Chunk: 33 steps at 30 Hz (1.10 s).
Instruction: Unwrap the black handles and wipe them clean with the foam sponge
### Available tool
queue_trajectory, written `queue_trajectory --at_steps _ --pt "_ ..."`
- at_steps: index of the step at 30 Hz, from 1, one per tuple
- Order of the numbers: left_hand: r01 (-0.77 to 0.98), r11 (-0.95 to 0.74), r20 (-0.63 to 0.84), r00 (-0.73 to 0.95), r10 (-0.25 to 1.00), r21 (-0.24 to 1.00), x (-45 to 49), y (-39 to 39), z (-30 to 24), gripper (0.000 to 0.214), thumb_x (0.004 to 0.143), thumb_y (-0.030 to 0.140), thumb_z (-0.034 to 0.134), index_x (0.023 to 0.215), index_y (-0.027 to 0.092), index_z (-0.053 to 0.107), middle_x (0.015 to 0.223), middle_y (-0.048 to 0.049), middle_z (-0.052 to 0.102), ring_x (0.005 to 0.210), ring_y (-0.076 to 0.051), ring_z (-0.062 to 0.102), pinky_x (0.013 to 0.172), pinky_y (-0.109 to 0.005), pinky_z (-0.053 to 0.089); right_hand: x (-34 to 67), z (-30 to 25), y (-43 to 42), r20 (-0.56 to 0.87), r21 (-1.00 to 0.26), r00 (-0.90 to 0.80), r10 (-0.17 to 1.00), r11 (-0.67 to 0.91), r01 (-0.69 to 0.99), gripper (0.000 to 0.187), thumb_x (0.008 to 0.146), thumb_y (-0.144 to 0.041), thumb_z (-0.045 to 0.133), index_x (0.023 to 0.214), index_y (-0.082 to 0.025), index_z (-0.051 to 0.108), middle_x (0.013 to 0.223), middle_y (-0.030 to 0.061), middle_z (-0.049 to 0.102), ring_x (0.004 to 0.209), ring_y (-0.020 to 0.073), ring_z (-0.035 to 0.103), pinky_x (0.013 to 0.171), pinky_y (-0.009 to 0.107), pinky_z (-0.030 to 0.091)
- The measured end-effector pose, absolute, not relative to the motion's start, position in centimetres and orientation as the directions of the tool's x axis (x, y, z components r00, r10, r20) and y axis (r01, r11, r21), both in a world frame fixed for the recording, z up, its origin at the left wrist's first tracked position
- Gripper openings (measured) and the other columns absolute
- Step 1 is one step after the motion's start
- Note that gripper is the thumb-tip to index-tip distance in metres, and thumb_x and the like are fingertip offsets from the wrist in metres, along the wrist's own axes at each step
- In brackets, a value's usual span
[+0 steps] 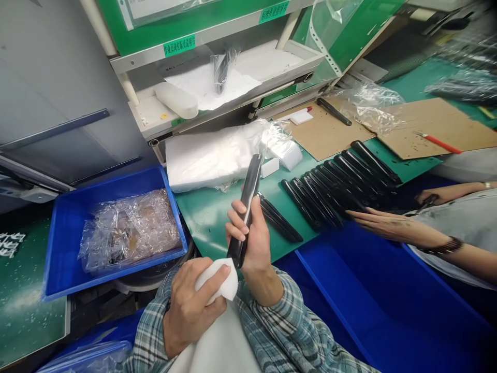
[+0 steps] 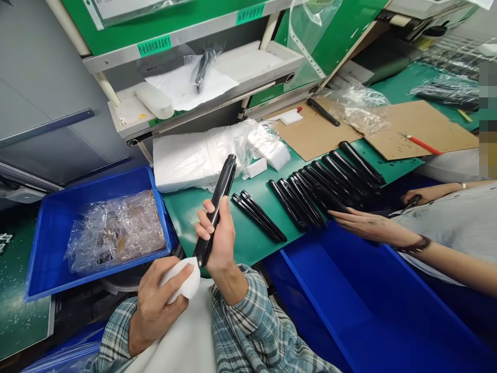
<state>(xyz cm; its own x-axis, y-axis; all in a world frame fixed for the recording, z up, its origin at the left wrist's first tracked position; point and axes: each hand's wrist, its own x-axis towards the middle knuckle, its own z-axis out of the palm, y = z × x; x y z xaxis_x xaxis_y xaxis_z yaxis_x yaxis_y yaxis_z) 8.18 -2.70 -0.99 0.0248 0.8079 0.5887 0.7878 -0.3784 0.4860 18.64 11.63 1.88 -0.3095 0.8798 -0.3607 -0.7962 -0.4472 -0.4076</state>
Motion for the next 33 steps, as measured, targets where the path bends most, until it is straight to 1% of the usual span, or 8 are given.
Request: queue_trajectory --at_steps 11,16,19,22,25,27,30,33 --pt "0.809 -0.368 0.599 0.023 0.800 0.460 8.3 -2.5 -1.2 0.041 0.097 0.003 0.059 0.131 0.020 0.074 0.118 -0.0101 0.069 0.102 -0.021 0.069 0.086 -0.033 0.061 18.5 1.6 11.5 -0.367 -0.431 -0.306 0.878 -0.452 -0.781 0.060 0.071 -0.051 0.106 0.083 -0.019 0.055 0.079 -0.0111 0.048 0.046 -0.0013 0.026 0.032 0.006 0.038" --pt "0.810 -0.369 0.599 0.028 0.800 0.455 8.3 -2.4 -1.0 0.042 0.097 0.003 0.058 0.132 0.020 0.073 0.118 -0.0104 0.069 0.103 -0.021 0.069 0.087 -0.033 0.061 18.5 1.9 11.3 -0.357 -0.436 -0.292 0.887 -0.435 -0.788 0.059 0.074 -0.052 0.104 0.084 -0.020 0.055 0.080 -0.0107 0.050 0.046 -0.0005 0.027 0.033 0.007 0.038" --pt "0.806 -0.372 0.603 0.024 0.797 0.460 8.1 -2.4 -1.0 0.040 0.099 0.005 0.059 0.134 0.021 0.073 0.119 -0.0100 0.068 0.103 -0.020 0.069 0.088 -0.032 0.061 18.4 1.6 11.3 -0.372 -0.406 -0.337 0.865 -0.478 -0.779 0.057 0.079 -0.052 0.101 0.084 -0.020 0.054 0.078 -0.0106 0.049 0.045 -0.0001 0.027 0.033 0.007 0.038" --pt "0.771 -0.331 0.566 -0.045 0.823 0.543 7.6 -2.9 -1.4 0.039 0.105 0.012 0.057 0.140 0.023 0.071 0.124 -0.0103 0.066 0.107 -0.020 0.069 0.091 -0.030 0.062 18.6 1.1 11.8 -0.359 -0.333 -0.378 0.854 -0.495 -0.802 0.050 0.086 -0.043 0.098 0.087 -0.022 0.052 0.075 -0.0115 0.046 0.043 0.0006 0.026 0.032 0.006 0.036" --pt "0.724 -0.276 0.496 -0.103 0.862 0.632 7.0 -3.5 -2.2 0.046 0.109 0.020 0.052 0.154 0.022 0.061 0.129 -0.0128 0.067 0.114 -0.022 0.072 0.095 -0.033 0.064 19.2 0.9 12.4 -0.341 -0.242 -0.388 0.856 -0.479 -0.844 0.030 0.100 -0.035 0.084 0.099 -0.025 0.056 0.075 -0.0107 0.047 0.044 0.0025 0.031 0.034 0.006 0.036" --pt "0.710 -0.278 0.478 -0.093 0.874 0.647 6.9 -3.8 -2.5 0.053 0.107 0.018 0.052 0.159 0.023 0.056 0.131 -0.0128 0.067 0.115 -0.023 0.073 0.094 -0.033 0.064 19.4 0.8 12.6 -0.338 -0.199 -0.387 0.858 -0.467 -0.861 0.017 0.107 -0.033 0.074 0.107 -0.026 0.059 0.077 -0.0098 0.049 0.045 0.0035 0.034 0.034 0.006 0.037" --pt "0.727 -0.320 0.517 -0.055 0.854 0.607 7.2 -3.6 -2.4 0.061 0.100 0.012 0.058 0.159 0.026 0.057 0.131 -0.0113 0.065 0.113 -0.022 0.072 0.093 -0.032 0.063 19.5 1.0 12.4 -0.342 -0.182 -0.385 0.857 -0.462 -0.868 0.013 0.109 -0.032 0.071 0.110 -0.025 0.060 0.076 -0.0096 0.048 0.045 0.0034 0.036 0.034 0.007 0.037" --pt "0.779 -0.367 0.553 0.031 0.833 0.509 7.8 -3.0 -1.7 0.058 0.097 0.012 0.062 0.154 0.023 0.062 0.129 -0.0127 0.064 0.112 -0.024 0.070 0.094 -0.035 0.062 19.2 1.2 12.1 -0.362 -0.221 -0.355 0.862 -0.449 -0.866 0.023 0.105 -0.034 0.077 0.100 -0.024 0.058 0.076 -0.0097 0.048 0.044 0.0023 0.034 0.033 0.007 0.036"
